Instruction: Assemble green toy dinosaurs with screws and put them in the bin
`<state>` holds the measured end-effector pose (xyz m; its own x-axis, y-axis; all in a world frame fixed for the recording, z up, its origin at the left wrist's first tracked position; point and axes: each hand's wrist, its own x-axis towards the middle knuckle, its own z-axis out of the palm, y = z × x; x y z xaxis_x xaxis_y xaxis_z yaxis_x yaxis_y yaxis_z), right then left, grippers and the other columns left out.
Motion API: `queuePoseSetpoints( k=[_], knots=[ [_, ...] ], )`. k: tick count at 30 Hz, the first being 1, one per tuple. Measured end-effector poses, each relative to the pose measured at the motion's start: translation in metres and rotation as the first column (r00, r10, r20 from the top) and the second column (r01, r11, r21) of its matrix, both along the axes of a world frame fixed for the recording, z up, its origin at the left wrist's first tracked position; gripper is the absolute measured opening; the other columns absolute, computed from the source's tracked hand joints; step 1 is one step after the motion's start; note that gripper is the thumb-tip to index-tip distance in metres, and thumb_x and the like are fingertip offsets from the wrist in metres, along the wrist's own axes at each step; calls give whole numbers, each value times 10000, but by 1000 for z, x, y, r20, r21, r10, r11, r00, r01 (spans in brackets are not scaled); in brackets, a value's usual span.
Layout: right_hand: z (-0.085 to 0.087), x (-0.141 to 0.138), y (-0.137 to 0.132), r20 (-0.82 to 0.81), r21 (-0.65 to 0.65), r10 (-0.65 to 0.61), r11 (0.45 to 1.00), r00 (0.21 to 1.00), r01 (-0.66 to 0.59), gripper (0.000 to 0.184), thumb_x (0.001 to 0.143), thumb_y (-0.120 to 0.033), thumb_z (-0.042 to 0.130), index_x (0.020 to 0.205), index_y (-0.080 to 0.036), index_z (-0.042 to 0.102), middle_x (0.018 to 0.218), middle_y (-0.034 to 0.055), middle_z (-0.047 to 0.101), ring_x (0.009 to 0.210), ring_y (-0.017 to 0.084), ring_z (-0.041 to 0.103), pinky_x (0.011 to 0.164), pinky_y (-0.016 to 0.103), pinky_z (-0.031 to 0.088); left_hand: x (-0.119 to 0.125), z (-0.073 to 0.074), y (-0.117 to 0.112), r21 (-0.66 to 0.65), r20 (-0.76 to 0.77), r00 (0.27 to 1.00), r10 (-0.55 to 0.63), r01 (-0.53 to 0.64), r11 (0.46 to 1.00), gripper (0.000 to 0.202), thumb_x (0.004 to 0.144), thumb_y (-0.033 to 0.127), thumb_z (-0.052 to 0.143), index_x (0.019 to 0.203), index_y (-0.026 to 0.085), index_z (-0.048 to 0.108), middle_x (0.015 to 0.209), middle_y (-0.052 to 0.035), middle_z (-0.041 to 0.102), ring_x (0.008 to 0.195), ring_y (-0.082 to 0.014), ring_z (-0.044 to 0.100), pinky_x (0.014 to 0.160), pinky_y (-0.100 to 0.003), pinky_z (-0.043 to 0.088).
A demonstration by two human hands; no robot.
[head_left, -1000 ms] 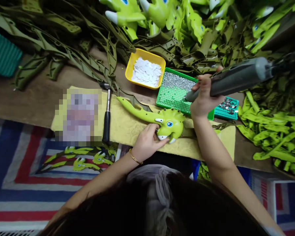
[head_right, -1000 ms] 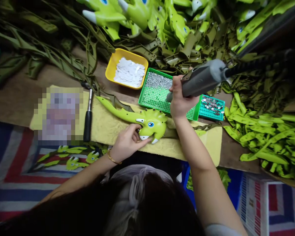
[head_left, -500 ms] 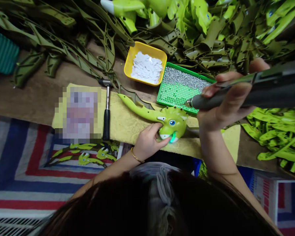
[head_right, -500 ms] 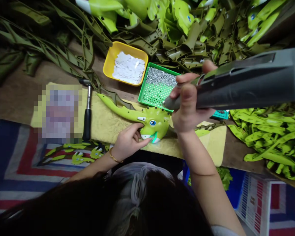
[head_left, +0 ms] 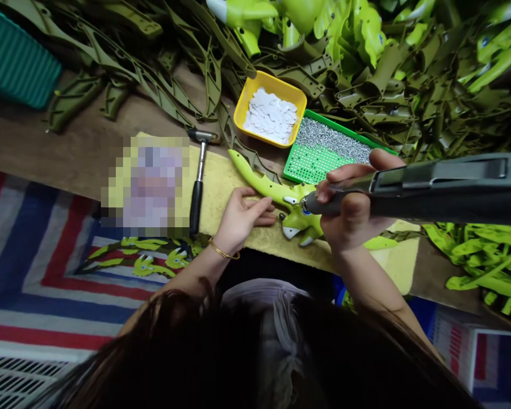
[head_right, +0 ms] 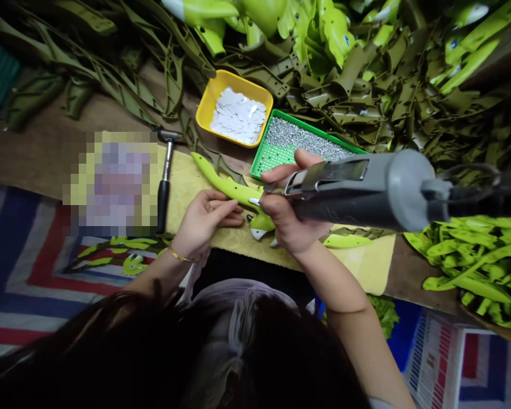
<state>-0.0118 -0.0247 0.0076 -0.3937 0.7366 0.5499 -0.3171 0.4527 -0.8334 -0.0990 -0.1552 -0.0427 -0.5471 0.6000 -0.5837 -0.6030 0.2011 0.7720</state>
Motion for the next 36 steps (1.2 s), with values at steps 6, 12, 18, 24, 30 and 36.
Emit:
queuePoseSetpoints(
  k=[6,12,18,24,30,36],
  knots=[
    [-4,-5,3,-85,31,125,992,988,-123,398,780,-476,696,1155,-381,606,813,-55,668,528,86,591,500,254,531,-11,4,10,53,55,998,-4,1,999,403,785,249,730,1013,173,407,701,-28,697,613,-179,716,606,-298,620],
    [12,-1,-1,-116,52,73,996,990,-68,385,772,-493,709,1123,-350,639,794,-54,659,455,61,505,403,222,460,-1,2,1,-9,-212,976,-43,42,999,363,772,383,730,892,202,439,589,50,589,460,-105,580,454,-208,486],
    [22,6,-11,-45,32,81,996,996,-80,381,790,-584,656,1120,-416,567,780,-53,610,452,72,498,425,238,448,14,19,1,-12,-782,580,-229,353,935,129,850,279,629,921,184,680,896,-51,685,703,-124,609,689,-259,500],
    [21,8,-10,-77,63,72,996,994,-68,361,814,-581,609,1123,-397,572,745,-50,606,384,68,414,349,227,382,13,15,8,69,-723,667,-180,330,942,80,831,247,644,811,198,704,873,-46,719,809,-164,661,724,-277,519],
    [17,8,-10,-24,21,41,999,999,-41,422,812,-644,573,1156,-402,535,768,-37,603,453,84,503,409,242,457,17,12,10,143,-650,750,-125,282,949,46,788,245,679,796,200,685,897,-44,714,852,-167,668,808,-306,547],
    [9,-3,-4,-165,38,49,998,985,-43,373,789,-506,682,1123,-366,596,794,-63,627,437,42,496,382,195,461,-5,-3,5,63,-287,951,113,-99,993,477,722,310,752,1010,229,380,633,93,586,393,-87,551,368,-174,431]
  ],
)
